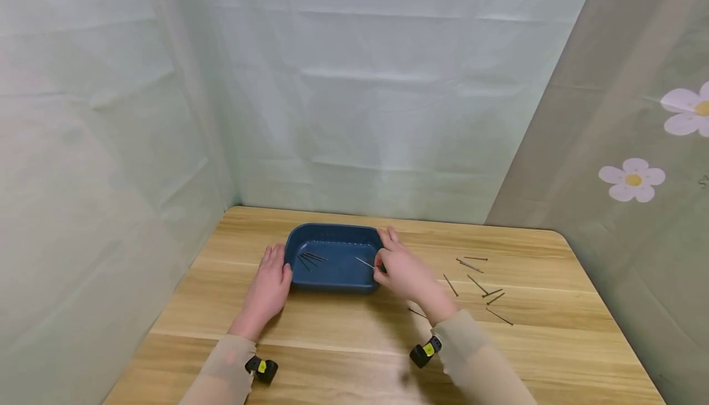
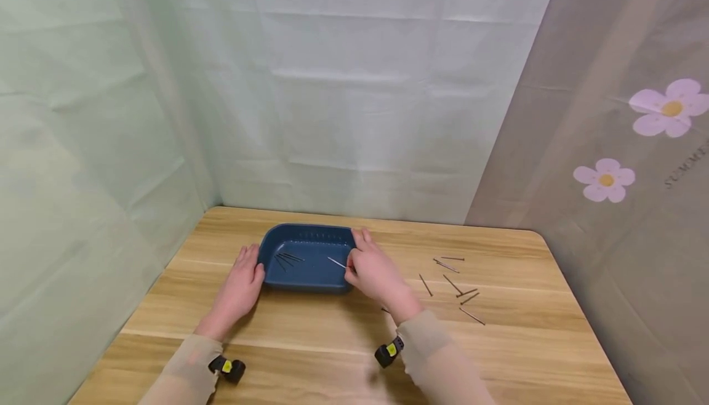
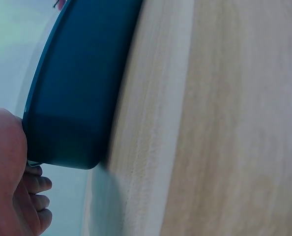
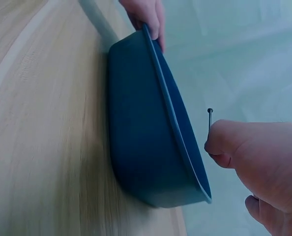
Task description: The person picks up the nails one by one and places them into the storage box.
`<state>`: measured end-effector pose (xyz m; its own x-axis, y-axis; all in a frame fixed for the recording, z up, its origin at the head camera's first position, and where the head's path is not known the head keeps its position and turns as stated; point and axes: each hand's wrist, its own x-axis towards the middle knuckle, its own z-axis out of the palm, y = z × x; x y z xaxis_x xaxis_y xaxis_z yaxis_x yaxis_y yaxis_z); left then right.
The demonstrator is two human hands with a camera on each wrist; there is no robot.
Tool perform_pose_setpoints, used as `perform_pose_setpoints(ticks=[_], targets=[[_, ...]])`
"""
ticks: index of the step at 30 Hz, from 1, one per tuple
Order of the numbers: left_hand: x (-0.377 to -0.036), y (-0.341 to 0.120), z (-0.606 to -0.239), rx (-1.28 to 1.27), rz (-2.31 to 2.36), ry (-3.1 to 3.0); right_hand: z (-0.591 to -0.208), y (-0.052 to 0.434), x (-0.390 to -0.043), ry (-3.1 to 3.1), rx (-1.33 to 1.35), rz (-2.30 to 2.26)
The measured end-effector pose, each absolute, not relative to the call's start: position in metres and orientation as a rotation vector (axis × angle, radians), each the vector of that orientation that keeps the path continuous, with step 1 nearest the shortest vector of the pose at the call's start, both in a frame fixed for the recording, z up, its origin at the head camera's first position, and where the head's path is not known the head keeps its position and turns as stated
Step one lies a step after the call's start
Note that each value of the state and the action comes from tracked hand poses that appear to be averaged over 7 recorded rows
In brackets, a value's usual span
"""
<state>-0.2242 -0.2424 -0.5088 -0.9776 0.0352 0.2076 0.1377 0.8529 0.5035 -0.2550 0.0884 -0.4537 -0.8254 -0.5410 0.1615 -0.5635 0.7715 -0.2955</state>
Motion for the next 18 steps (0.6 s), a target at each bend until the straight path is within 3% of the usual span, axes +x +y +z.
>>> perform_pose_setpoints(ticks=[18], targets=[[-0.222, -0.242, -0.507, -0.135, -0.786, -2.846, -0.457, 0.047, -0.278, -2.882, 0.962, 0.283]])
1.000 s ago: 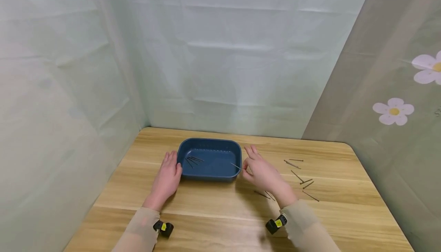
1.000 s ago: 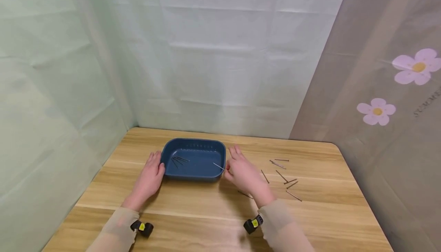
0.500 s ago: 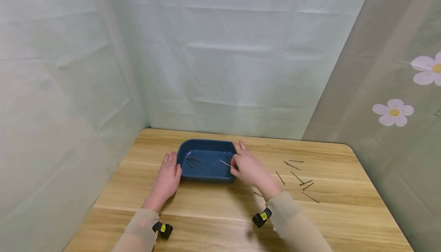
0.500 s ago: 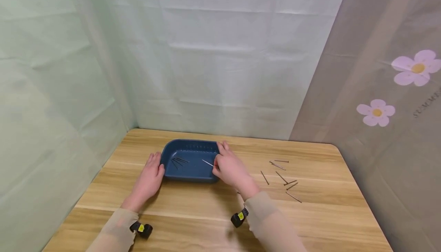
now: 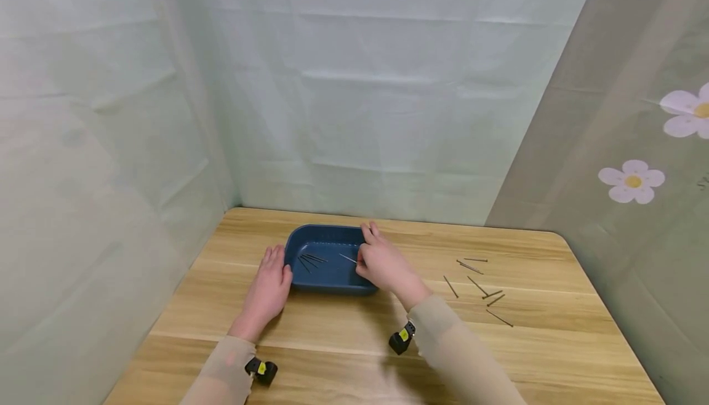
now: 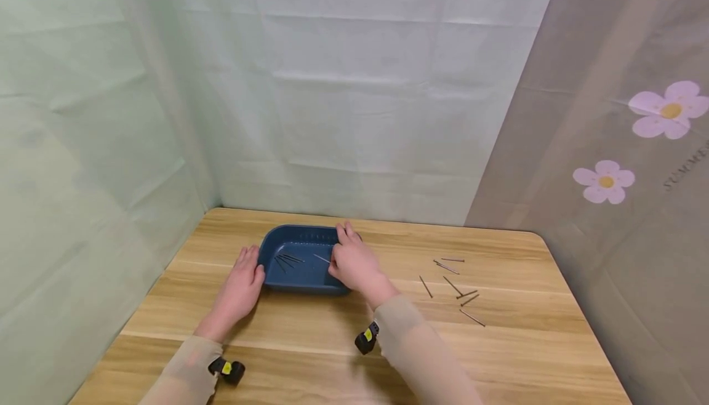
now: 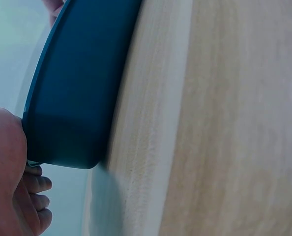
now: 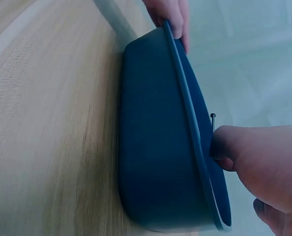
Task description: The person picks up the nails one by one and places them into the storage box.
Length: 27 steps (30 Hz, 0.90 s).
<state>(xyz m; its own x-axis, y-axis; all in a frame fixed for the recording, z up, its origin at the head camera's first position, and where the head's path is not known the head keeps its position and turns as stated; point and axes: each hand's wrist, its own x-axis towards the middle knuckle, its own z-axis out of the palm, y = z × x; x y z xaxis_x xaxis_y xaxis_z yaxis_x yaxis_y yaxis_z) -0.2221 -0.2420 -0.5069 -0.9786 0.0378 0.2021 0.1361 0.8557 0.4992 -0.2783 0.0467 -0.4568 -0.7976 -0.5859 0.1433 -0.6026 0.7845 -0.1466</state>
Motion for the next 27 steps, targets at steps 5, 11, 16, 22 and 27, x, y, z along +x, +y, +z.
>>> perform_pose_setpoints(ticks=[5, 11, 16, 22, 27], targets=[[-0.223, -0.242, -0.509, -0.134, -0.79, -2.853, -0.458, 0.039, -0.283, -2.87, 0.987, 0.232], [-0.224, -0.242, -0.509, -0.14, -0.789, -2.849, -0.46, 0.025, -0.292, -2.9, 1.0, 0.164], [-0.222, -0.242, -0.508, -0.152, -0.788, -2.838, -0.461, 0.008, -0.3, -2.923, 1.003, 0.122], [-0.221, -0.243, -0.51, -0.175, -0.755, -2.839, -0.465, -0.01, -0.307, -2.918, 0.962, 0.05], [-0.221, -0.244, -0.512, -0.185, -0.751, -2.829, -0.472, -0.019, -0.313, -2.979, 0.898, -0.01]])
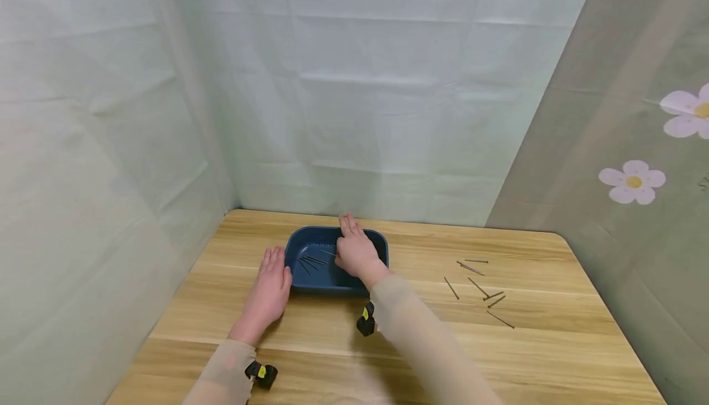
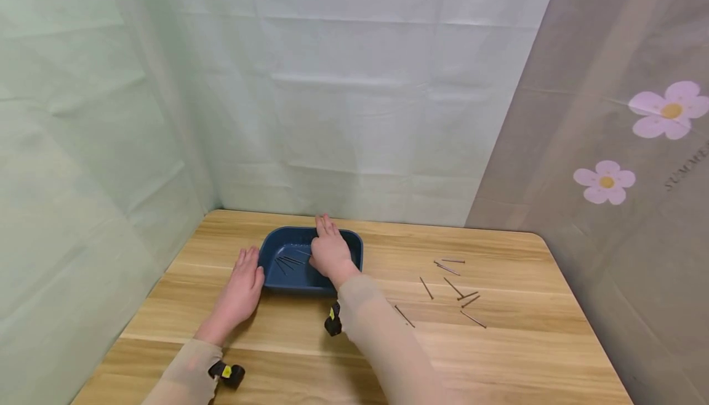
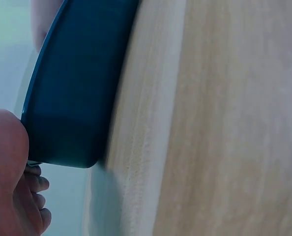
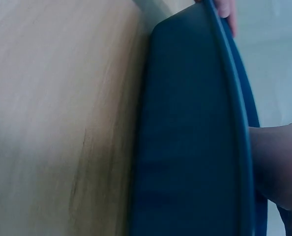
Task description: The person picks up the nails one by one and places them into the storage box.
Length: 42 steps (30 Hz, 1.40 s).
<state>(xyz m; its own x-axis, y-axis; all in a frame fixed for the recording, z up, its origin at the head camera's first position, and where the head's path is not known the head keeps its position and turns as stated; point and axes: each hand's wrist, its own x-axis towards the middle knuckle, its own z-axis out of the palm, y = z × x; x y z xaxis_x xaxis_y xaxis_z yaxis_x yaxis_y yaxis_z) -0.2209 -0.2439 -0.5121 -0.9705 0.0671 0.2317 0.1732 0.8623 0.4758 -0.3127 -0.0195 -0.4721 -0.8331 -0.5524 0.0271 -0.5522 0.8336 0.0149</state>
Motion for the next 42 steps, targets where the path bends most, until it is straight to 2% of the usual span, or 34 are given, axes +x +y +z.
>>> perform_pose_setpoints(ticks=[18, 30, 42], targets=[[-0.219, -0.24, -0.512, -0.166, -0.764, -2.819, -0.492, -0.042, -0.325, -3.058, 0.787, -0.16], [-0.218, -0.237, -0.51, -0.171, -0.77, -2.814, -0.486, -0.051, -0.314, -3.022, 0.724, -0.274], [-0.216, -0.236, -0.509, -0.154, -0.769, -2.848, -0.495, -0.05, -0.314, -3.019, 0.759, -0.154]])
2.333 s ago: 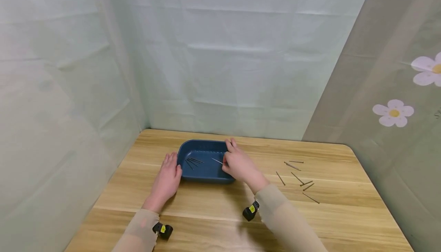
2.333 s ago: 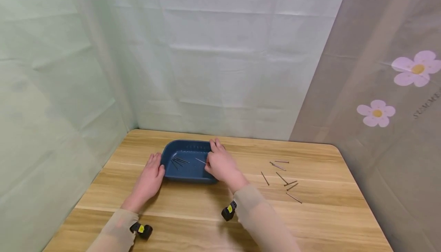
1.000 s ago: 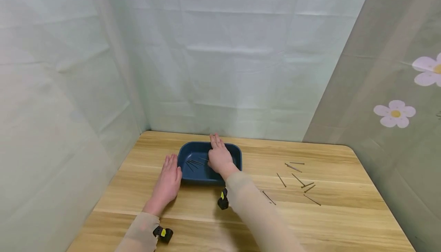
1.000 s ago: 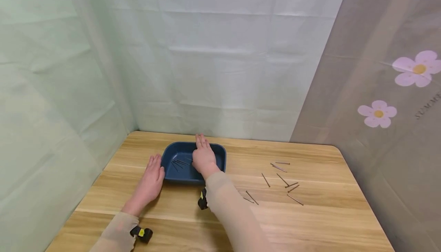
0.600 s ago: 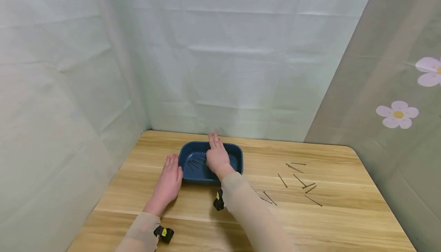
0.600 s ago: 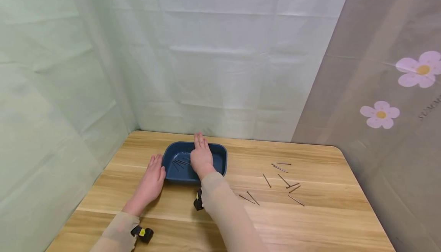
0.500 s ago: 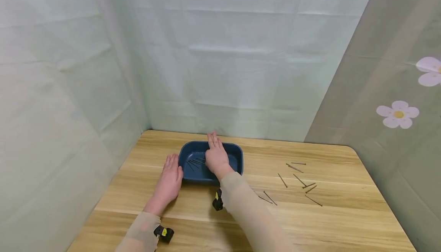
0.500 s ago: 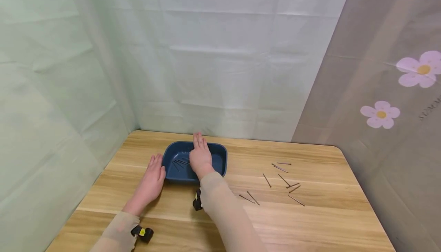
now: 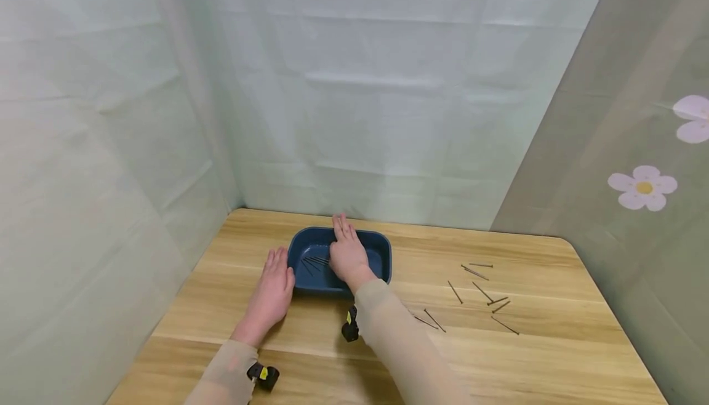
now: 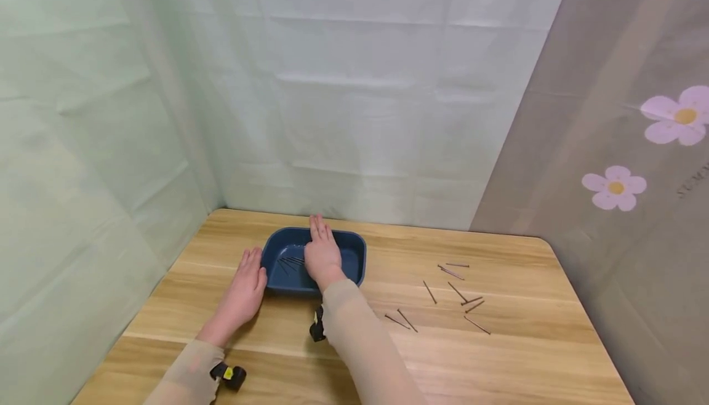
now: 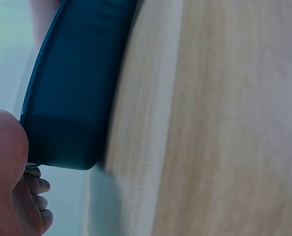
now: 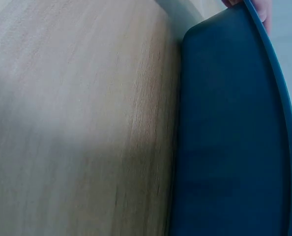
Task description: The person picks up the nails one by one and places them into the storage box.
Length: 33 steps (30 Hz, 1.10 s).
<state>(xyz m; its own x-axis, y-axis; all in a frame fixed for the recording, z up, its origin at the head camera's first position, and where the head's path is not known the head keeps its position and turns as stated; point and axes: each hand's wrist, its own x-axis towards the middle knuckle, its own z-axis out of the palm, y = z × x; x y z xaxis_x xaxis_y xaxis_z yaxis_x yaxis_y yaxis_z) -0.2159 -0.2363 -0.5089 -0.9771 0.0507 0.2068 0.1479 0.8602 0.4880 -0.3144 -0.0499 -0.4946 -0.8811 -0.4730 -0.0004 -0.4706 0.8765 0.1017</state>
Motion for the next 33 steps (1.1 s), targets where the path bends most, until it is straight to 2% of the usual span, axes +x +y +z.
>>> perform_pose_setpoints(ticks=[23, 33], targets=[[-0.219, -0.237, -0.511, -0.159, -0.785, -2.82, -0.485, -0.039, -0.313, -2.984, 0.8, -0.037], [-0.216, -0.239, -0.513, -0.151, -0.791, -2.817, -0.473, -0.038, -0.302, -2.935, 0.861, 0.037]])
